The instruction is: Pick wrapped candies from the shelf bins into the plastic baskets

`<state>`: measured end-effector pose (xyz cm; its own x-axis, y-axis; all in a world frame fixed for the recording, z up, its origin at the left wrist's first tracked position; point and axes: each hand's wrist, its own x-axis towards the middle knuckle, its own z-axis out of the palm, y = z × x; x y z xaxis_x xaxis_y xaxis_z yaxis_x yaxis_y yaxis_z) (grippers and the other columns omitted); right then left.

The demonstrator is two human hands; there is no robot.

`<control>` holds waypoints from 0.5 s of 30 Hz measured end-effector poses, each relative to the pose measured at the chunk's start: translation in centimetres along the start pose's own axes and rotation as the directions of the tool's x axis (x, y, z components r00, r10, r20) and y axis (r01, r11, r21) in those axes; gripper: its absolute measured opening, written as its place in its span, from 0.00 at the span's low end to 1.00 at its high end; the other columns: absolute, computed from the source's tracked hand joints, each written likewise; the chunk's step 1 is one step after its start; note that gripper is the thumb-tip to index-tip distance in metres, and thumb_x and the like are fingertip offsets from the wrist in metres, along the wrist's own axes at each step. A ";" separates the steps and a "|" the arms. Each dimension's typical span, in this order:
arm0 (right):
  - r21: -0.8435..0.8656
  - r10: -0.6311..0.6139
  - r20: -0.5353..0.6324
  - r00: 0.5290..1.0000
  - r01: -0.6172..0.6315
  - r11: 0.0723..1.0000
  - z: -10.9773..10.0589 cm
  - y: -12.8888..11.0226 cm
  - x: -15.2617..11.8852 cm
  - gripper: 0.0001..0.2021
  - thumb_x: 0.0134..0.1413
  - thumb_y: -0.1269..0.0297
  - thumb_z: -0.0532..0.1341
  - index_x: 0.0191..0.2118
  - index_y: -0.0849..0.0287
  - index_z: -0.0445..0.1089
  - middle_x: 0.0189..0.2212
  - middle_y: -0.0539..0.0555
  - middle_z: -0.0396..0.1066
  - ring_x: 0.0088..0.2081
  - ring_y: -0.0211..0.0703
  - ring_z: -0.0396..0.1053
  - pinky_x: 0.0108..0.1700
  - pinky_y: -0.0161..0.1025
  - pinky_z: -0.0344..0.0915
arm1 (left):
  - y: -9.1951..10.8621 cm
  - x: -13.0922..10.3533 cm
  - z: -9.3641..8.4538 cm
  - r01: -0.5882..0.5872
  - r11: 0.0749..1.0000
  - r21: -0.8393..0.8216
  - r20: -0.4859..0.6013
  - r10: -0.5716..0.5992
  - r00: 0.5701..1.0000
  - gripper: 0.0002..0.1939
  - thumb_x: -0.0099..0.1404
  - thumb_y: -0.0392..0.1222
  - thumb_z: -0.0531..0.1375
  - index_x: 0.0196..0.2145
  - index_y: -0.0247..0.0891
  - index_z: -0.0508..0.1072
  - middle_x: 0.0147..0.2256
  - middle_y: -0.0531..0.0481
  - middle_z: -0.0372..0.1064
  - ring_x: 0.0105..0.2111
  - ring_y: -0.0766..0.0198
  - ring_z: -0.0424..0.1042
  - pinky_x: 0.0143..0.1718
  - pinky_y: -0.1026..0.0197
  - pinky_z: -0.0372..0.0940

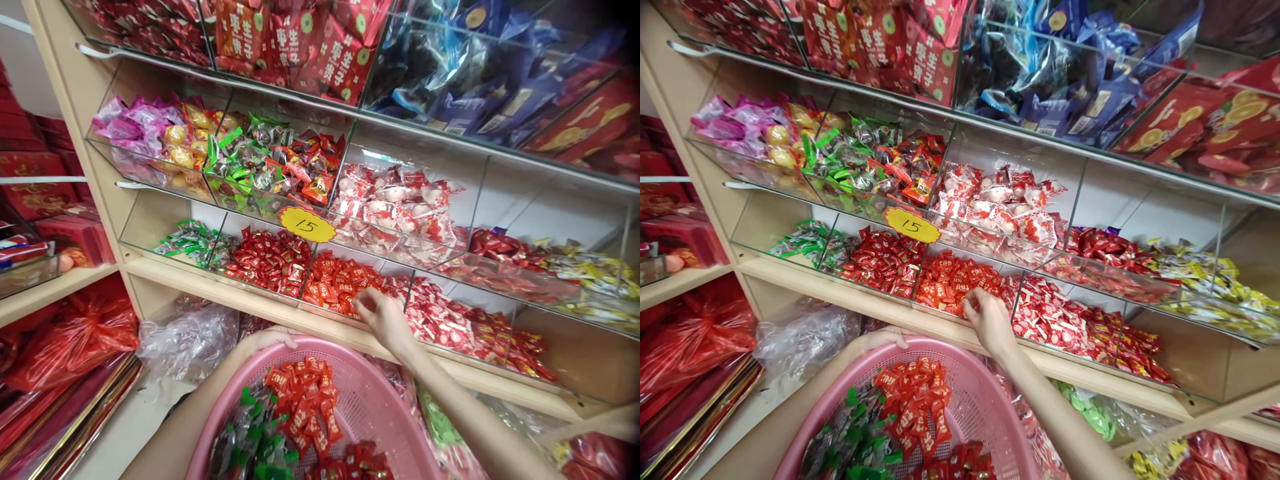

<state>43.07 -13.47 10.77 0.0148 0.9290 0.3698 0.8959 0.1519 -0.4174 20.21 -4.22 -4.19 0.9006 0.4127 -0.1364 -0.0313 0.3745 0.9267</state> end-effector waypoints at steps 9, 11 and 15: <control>-0.591 0.189 -0.026 0.982 -0.167 0.789 2.8 2.7 3.9 0.28 0.47 0.46 0.55 0.47 0.63 0.59 0.44 0.66 0.60 0.46 0.57 0.58 0.41 0.46 0.55 | -0.4 0.3 -0.5 0.001 0.999 0.041 -0.053 0.001 0.999 0.21 0.49 0.33 0.57 0.43 0.38 0.73 0.35 0.51 0.74 0.36 0.60 0.70 0.41 0.61 0.60; -0.608 0.171 -0.050 0.984 -0.166 0.776 3.0 2.7 3.7 0.28 0.46 0.44 0.54 0.46 0.64 0.60 0.43 0.66 0.61 0.45 0.57 0.58 0.41 0.46 0.55 | -0.3 0.2 -0.4 0.010 0.999 0.040 -0.056 -0.007 0.998 0.21 0.49 0.33 0.57 0.43 0.37 0.73 0.34 0.51 0.74 0.35 0.61 0.70 0.40 0.61 0.61; -0.590 0.130 -0.014 0.991 -0.114 0.799 2.8 3.1 3.5 0.26 0.47 0.45 0.55 0.44 0.62 0.61 0.41 0.63 0.63 0.45 0.55 0.57 0.41 0.45 0.53 | 0.1 0.0 0.0 0.010 0.999 0.042 -0.048 -0.008 0.999 0.21 0.49 0.32 0.56 0.44 0.36 0.72 0.35 0.50 0.74 0.34 0.61 0.70 0.40 0.62 0.60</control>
<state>44.67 -8.81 8.46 0.1379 0.9360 0.3240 0.9764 -0.1833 0.1141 20.16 -4.18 -4.05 0.8788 0.4493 -0.1607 -0.0041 0.3438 0.9390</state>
